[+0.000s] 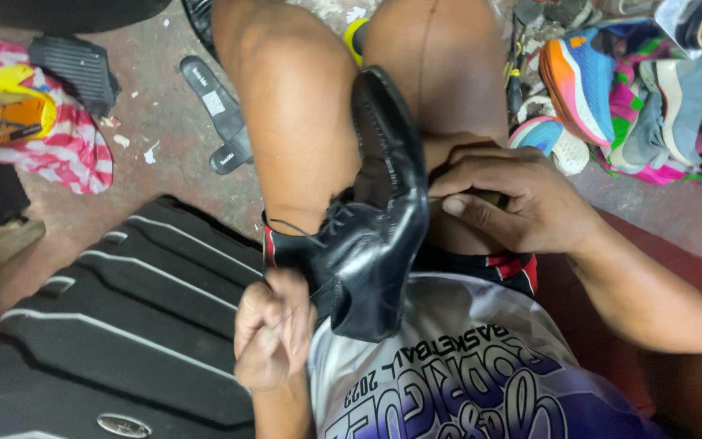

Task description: The person sews a black leather shoe using a needle and thread, repeatedly passing the needle through the sole and upper while seated on the floor.

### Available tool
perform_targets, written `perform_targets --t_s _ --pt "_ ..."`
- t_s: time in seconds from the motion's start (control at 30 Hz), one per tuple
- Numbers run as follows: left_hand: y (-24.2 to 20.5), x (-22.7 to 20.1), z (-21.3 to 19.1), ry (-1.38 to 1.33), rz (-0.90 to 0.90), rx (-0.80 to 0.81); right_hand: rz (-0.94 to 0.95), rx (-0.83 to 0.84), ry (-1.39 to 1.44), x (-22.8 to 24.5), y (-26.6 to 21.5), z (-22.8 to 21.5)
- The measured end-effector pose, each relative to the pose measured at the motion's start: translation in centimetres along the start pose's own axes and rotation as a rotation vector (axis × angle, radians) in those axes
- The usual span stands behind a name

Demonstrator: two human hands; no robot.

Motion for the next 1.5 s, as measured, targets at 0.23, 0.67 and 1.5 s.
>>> perform_targets --t_s 0.23,0.67,1.5 --pt "-0.1 1.1 0.3 0.454 -0.414 -0.284 -0.068 -0.002 0.102 0.6 0.6 -0.1" --pt "0.9 3.1 -3.7 0.495 -0.548 -0.511 -0.103 0.092 -0.067 2.4 2.4 -1.5" --pt "0.0 3.3 -5.3 0.217 -0.543 -0.610 -0.185 0.230 -0.469 4.5 2.9 -0.9"
Point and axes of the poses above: each hand's wrist, its own y-axis towards the middle knuckle, its own z-axis out of the palm, x = y × z, the point moved 1 cm from there along y, towards the middle knuckle, and after that the axes turned 10 degrees about -z, right-handed, at the moved point
